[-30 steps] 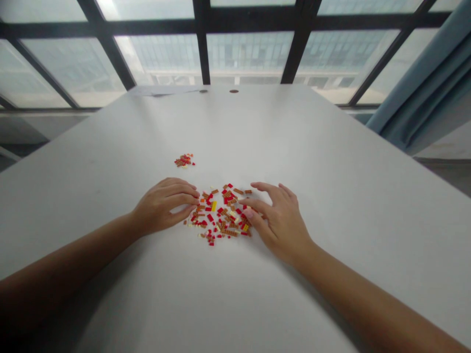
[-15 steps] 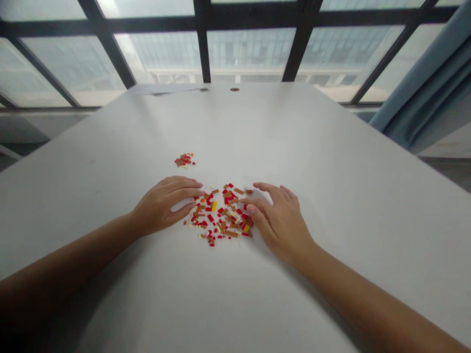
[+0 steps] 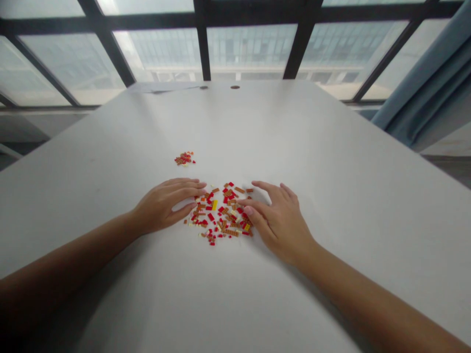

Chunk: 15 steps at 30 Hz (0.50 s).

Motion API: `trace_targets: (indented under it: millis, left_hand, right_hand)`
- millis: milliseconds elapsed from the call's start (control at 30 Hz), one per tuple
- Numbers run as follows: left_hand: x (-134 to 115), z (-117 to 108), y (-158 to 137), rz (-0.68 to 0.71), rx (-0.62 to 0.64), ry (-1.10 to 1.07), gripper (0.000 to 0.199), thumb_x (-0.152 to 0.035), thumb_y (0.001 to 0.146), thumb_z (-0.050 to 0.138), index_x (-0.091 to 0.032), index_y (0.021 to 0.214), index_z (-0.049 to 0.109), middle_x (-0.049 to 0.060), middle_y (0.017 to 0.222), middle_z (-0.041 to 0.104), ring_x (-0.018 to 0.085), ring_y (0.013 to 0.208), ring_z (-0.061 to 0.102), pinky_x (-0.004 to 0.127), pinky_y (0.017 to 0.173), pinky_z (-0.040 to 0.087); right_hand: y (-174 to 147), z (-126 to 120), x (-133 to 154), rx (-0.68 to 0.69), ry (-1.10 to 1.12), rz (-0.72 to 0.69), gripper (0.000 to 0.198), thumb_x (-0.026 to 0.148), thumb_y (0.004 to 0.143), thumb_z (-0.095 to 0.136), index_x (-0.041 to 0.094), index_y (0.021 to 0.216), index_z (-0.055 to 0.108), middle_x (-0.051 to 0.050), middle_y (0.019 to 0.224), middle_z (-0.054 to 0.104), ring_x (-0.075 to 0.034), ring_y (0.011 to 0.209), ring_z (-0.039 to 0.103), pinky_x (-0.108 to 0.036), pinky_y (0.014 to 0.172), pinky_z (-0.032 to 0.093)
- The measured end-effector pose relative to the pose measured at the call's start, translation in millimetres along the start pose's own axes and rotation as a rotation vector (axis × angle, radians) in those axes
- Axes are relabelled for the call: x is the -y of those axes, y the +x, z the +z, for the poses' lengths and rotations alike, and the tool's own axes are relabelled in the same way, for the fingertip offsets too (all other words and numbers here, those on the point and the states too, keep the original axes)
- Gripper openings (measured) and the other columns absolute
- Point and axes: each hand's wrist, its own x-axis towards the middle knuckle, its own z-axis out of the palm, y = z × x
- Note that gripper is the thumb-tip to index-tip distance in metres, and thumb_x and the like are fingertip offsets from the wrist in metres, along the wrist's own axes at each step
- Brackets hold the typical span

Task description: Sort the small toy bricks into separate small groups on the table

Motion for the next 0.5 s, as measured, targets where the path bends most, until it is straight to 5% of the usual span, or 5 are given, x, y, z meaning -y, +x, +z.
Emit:
trace_targets:
  millis: [500]
  left_hand:
    - [3.4,3.8,-1.4,-0.005,0.036,-0.039,0.023,-0.022,0.101,0.051,-0.019,0.119,0.066,0.01,0.125,0.073,0.021,0.12,0.068,0.041,0.107,0.055]
  right_hand:
    - [0.9,1.1,-1.3,-0.073,0.089,0.106,0.043,0.045,0.105,0.035,0.028,0.122,0.07,-0.013,0.131,0.065,-0.03,0.123,0.062,-0.056,0.103,0.05]
